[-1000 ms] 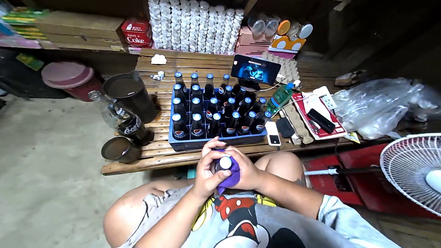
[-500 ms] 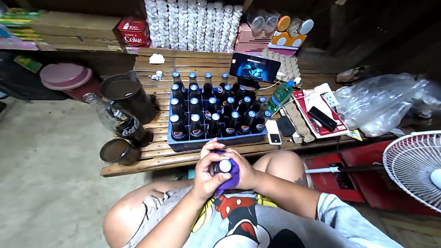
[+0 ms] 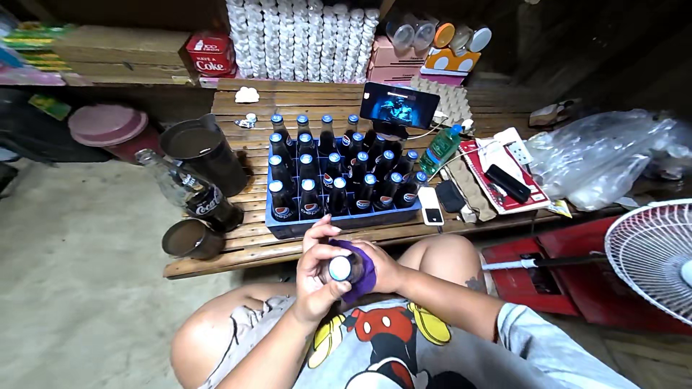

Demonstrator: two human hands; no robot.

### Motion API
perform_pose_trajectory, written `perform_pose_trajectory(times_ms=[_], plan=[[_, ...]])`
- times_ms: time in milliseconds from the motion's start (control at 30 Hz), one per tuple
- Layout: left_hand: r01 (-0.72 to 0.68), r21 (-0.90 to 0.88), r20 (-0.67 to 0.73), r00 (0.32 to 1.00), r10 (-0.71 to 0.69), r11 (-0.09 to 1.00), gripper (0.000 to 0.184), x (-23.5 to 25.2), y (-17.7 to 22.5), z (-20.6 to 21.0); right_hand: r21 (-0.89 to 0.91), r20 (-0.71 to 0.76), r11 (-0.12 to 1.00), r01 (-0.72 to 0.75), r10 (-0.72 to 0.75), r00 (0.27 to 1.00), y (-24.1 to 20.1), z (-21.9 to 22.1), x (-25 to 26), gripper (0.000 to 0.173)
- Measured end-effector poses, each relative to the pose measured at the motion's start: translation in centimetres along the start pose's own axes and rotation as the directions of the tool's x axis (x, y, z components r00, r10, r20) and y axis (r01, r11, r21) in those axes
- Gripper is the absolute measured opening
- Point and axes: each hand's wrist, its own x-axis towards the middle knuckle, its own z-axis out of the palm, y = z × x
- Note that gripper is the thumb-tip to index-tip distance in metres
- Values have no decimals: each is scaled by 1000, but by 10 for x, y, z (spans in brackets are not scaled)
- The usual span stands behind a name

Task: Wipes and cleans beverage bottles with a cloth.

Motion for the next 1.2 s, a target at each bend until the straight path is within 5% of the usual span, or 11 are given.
perform_pose_trajectory(times_ms=[300,500,667,800,967,1100,1200], plan=[[50,92,36,998,-53,995,30,-5,-6,10,14,-115,990,139,-137,984,-45,-15,22,64],[71,170,66,994,-83,983,29,-4,-6,14,-61,-128,993,104,-111,986,-53,-22,23,64],[146,186,74,984,-162,972,53,-2,-15,7,63,-185,997,34,-22,983,-51,-39,25,70],[234,262,-77,972,-221,936,23,-1,-31,-9,125,-303,992,24,15,953,-44,-65,21,80],[555,356,151,760,-632,752,48,-3,-42,-16,394,-455,919,12,183,872,-61,-90,20,81],[627,219,439,621,-649,748,85,-13,-41,-7,703,-484,695,150,314,817,-72,-100,26,34],[696,13,528,605,-596,718,87,-19,-40,2,798,-457,582,160,410,789,-73,-103,27,28]])
